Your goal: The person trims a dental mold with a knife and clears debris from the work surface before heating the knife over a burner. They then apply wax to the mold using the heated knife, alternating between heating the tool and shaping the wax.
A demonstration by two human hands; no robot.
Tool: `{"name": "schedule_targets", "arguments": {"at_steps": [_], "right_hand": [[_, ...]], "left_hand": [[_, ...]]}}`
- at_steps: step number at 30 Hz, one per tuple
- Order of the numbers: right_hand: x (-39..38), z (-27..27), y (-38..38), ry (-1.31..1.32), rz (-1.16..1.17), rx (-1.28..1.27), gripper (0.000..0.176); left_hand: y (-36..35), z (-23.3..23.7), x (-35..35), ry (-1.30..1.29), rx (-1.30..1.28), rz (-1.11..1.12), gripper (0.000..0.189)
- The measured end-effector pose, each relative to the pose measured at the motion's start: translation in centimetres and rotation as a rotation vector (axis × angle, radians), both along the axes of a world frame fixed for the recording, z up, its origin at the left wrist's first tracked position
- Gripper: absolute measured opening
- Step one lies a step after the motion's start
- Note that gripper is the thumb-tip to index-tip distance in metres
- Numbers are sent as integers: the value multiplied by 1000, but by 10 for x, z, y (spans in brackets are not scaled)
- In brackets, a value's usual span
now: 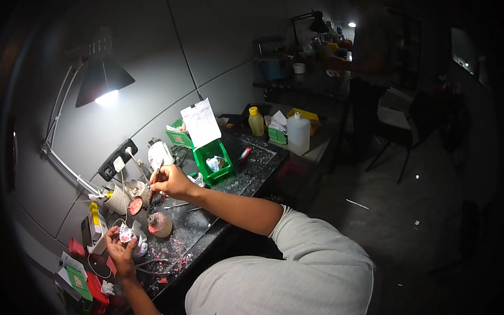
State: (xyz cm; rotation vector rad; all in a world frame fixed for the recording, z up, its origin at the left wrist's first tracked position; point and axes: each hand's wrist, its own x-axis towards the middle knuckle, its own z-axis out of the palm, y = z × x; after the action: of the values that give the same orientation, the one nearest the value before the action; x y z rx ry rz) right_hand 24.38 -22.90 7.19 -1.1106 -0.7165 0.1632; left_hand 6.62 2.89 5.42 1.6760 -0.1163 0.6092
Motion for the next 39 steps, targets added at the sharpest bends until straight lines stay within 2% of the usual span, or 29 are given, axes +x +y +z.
{"name": "schedule_targets", "arguments": {"at_steps": [3, 12, 17, 20, 26, 31, 39], "right_hand": [[1, 0, -2, -3, 10, -52, 15], [3, -1, 0, 0, 38, -1, 15], [5, -4, 2, -1, -30, 2, 17], [-5, 10, -5, 24, -15, -9, 18], [-10, 12, -2, -106, -223, 66, 17], [-15, 11, 2, -195, -180, 100, 13], [-19, 15, 1, -170, -176, 81, 13]], "left_hand": [[1, 0, 0, -5, 2, -12, 71], [-3, 3, -1, 52, -29, -38, 73], [-6, 6, -4, 25, -52, -83, 73], [-3, 3, -2, 39, -70, -86, 73], [-3, 6, -5, 72, -4, -65, 70], [-3, 5, -4, 57, -27, -79, 69], [-4, 6, -6, 77, -23, -98, 70]]}}
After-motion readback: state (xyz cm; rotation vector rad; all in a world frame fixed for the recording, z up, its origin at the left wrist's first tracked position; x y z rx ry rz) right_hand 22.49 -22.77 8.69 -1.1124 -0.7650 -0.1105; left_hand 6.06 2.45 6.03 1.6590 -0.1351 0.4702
